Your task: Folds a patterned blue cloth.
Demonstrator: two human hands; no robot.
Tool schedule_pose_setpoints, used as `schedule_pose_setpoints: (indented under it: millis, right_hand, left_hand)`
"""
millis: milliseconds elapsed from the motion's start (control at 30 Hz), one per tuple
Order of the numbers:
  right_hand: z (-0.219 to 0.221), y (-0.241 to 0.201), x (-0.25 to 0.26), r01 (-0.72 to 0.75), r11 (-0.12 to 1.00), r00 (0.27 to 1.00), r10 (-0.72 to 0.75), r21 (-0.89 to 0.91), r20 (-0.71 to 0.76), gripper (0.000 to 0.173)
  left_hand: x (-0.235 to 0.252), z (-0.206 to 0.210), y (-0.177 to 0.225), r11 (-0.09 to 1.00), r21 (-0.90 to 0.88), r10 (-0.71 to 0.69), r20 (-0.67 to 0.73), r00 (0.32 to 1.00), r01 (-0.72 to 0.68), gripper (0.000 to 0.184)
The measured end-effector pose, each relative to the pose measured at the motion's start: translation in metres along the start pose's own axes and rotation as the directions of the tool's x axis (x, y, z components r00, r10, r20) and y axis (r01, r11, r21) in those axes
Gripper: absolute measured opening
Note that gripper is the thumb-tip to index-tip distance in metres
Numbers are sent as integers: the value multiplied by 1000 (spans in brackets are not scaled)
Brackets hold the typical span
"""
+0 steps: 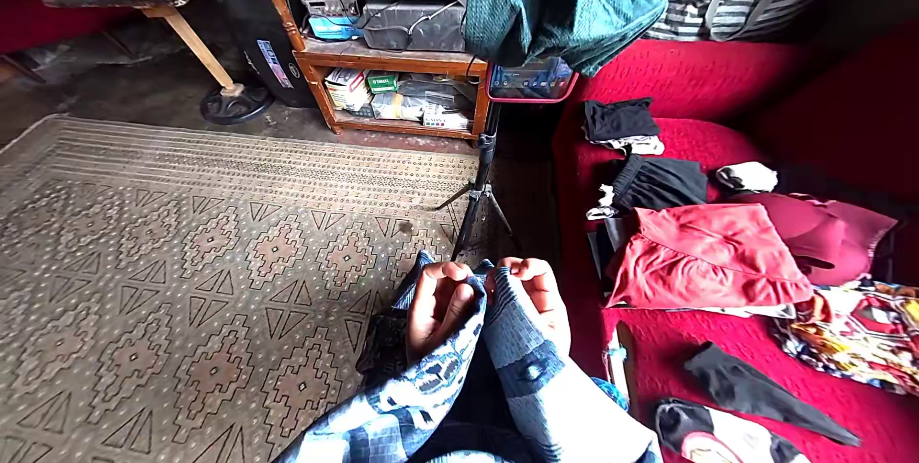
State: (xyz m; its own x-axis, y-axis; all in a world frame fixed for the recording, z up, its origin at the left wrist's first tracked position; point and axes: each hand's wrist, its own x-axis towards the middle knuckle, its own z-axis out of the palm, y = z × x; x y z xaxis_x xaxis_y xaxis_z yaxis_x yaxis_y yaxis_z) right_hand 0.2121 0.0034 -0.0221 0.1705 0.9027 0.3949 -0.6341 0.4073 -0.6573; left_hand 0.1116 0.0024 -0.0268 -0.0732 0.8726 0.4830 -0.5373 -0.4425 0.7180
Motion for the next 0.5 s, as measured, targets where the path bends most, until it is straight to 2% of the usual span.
schedule_pose_setpoints:
  millis: [267,433,500]
  right_hand:
    - [9,-3,-2,93,991,996,-92,-94,14,19]
    - [13,-1,-6,101,993,995,-100,-55,23,17]
    - [13,-3,-6,107,991,992,-100,-85,80,17]
  left_hand:
    - [4,4,5,998,-11,60,15,998,-60,17]
    - [1,7,12,1000,-11,-4,-20,1000,4,16]
    - [1,5,13,999,-30,-12,-17,1000,12,17]
